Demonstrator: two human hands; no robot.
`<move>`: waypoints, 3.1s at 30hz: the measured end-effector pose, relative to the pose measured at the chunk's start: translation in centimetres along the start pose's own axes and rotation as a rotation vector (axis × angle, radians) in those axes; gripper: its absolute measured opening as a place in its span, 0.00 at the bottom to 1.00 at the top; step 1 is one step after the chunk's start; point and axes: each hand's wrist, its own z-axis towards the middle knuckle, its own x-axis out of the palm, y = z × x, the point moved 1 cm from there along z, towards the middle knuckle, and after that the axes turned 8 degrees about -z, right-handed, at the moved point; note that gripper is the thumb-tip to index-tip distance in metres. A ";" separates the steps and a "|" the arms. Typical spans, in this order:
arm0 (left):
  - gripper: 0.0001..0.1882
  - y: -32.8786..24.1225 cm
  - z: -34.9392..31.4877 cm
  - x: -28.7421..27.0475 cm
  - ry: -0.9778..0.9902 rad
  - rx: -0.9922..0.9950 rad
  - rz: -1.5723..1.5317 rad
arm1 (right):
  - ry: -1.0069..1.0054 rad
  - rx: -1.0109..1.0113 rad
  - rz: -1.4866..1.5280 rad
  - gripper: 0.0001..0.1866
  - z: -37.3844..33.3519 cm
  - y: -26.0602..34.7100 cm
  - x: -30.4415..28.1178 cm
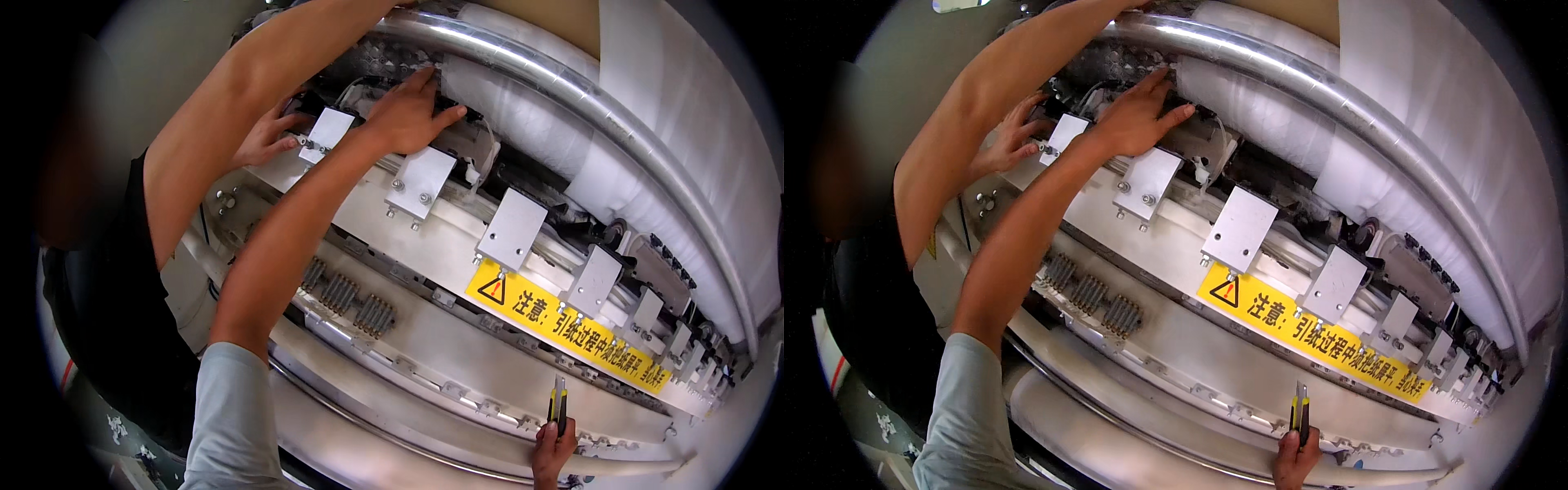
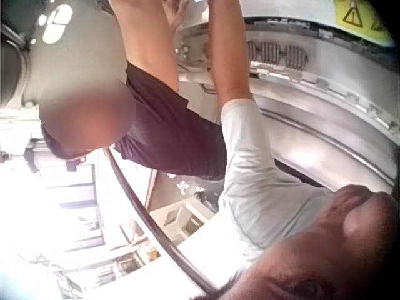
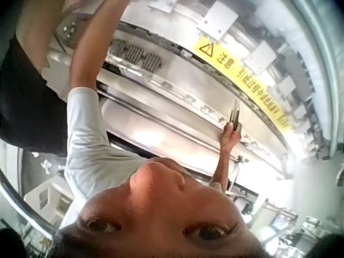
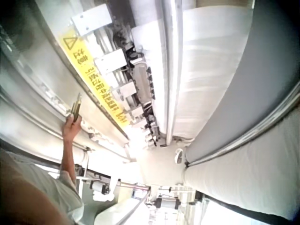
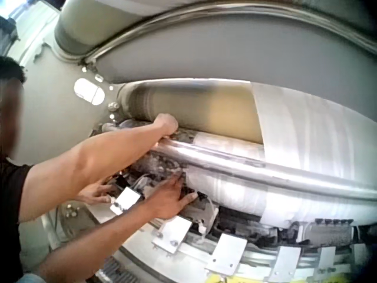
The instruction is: The person uses a hand-held cutter to trim large rolls of white fabric and assists another individual in feeding the fabric through the rollers of an industrial machine.
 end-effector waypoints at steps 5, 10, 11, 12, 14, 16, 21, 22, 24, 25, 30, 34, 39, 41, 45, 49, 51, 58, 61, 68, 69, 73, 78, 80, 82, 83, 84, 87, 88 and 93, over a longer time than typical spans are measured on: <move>0.51 0.1 -0.1 -0.1 0.018 0.001 0.037 | 0.014 0.041 0.090 0.15 0.0 -0.3 0.1; 0.51 0.0 -0.3 -0.2 0.033 0.014 0.052 | 0.008 0.042 0.056 0.15 -0.1 0.0 0.3; 0.51 0.0 -0.4 -0.1 0.033 0.012 0.047 | 0.017 0.033 0.050 0.15 -0.1 0.2 0.2; 0.50 -0.1 -0.4 -0.1 -0.007 -0.004 0.050 | 0.026 0.024 0.044 0.15 -0.1 0.4 0.2; 0.50 -0.1 -0.5 -0.1 -0.049 -0.021 0.051 | 0.014 0.017 0.037 0.15 -0.1 0.9 0.4; 0.49 -0.2 -0.5 -0.1 0.010 -0.028 0.014 | 0.002 0.008 0.032 0.15 -0.1 1.1 0.4; 0.49 0.0 -0.3 0.0 0.018 -0.004 0.028 | 0.016 -0.005 -0.006 0.17 -0.1 1.3 0.2; 0.50 0.0 -0.3 0.1 0.014 0.001 0.025 | 0.015 -0.004 -0.008 0.17 -0.1 1.3 0.2; 0.50 0.3 -0.2 0.1 0.025 -0.005 0.024 | 0.011 -0.016 -0.010 0.17 -0.1 1.4 0.4; 0.50 0.4 -0.2 0.1 0.036 -0.011 0.023 | 0.010 -0.016 -0.009 0.17 -0.1 1.4 0.4; 0.52 0.6 -0.4 0.3 -0.046 -0.060 0.023 | 0.014 -0.027 -0.053 0.17 -0.1 1.2 0.3; 0.54 0.0 0.4 0.2 -0.013 -0.057 0.015 | 0.010 -0.015 -0.055 0.17 -0.1 1.5 0.1; 0.51 1.0 0.0 0.8 -0.086 -0.002 0.014 | -0.001 -0.038 -0.067 0.17 -0.3 2.3 0.2; 0.51 0.8 -0.1 0.7 -0.078 0.003 0.036 | -0.002 -0.052 -0.066 0.17 -0.3 2.1 0.3; 0.41 0.4 -0.9 0.4 -0.183 -0.002 -0.075 | 0.065 -0.057 0.095 0.17 0.5 4.4 -0.3; 0.19 -1.9 -4.1 -1.3 -0.466 0.013 -0.321 | 0.168 -0.247 0.213 0.21 5.0 11.8 -3.1; 0.12 -3.9 -7.1 -1.7 -0.580 0.044 -0.370 | 0.205 -0.384 0.091 0.20 8.2 15.2 -4.6; 0.09 -7.9 -20.5 -2.2 -0.272 -0.083 -0.871 | 0.105 -0.821 -0.266 0.13 19.9 28.9 0.7; 0.10 -7.6 -25.4 -1.8 -0.209 -0.076 -0.791 | 0.122 -0.843 -0.215 0.14 24.6 32.6 4.8; 0.09 -5.3 -31.7 -2.4 -0.100 -0.120 -0.318 | 0.100 -0.822 -0.267 0.15 29.7 36.9 11.1; 0.09 -4.9 -32.4 -2.2 -0.099 -0.120 -0.319 | 0.100 -0.820 -0.269 0.15 30.3 37.1 11.8; 0.10 -3.1 -34.7 -0.4 -0.036 -0.222 -0.269 | 0.008 -0.895 -0.339 0.19 32.7 38.1 14.5; 0.10 -2.4 -35.3 0.3 -0.089 -0.201 -0.318 | -0.079 -0.900 -0.399 0.19 34.1 38.5 16.3; 0.10 -2.5 -35.3 0.4 -0.090 -0.206 -0.327 | -0.097 -0.915 -0.421 0.19 34.2 38.5 16.6; 0.09 -2.7 -35.2 0.4 -0.087 -0.214 -0.329 | -0.088 -0.870 -0.440 0.19 34.4 38.5 16.4; 0.08 -2.8 -35.2 0.3 -0.082 -0.222 -0.325 | -0.086 -0.868 -0.439 0.19 34.1 38.7 16.5; 0.08 -2.7 -35.2 0.2 -0.079 -0.222 -0.324 | -0.086 -0.865 -0.428 0.19 33.8 38.8 16.5; 0.08 -2.6 -35.3 0.2 -0.077 -0.232 -0.332 | -0.085 -0.860 -0.415 0.19 33.6 39.0 16.5; 0.08 -2.6 -35.3 0.2 -0.080 -0.226 -0.336 | -0.081 -0.858 -0.411 0.19 33.6 39.0 16.4; 0.08 -2.6 -35.4 0.5 -0.074 -0.227 -0.347 | -0.075 -0.844 -0.435 0.19 33.9 38.8 16.4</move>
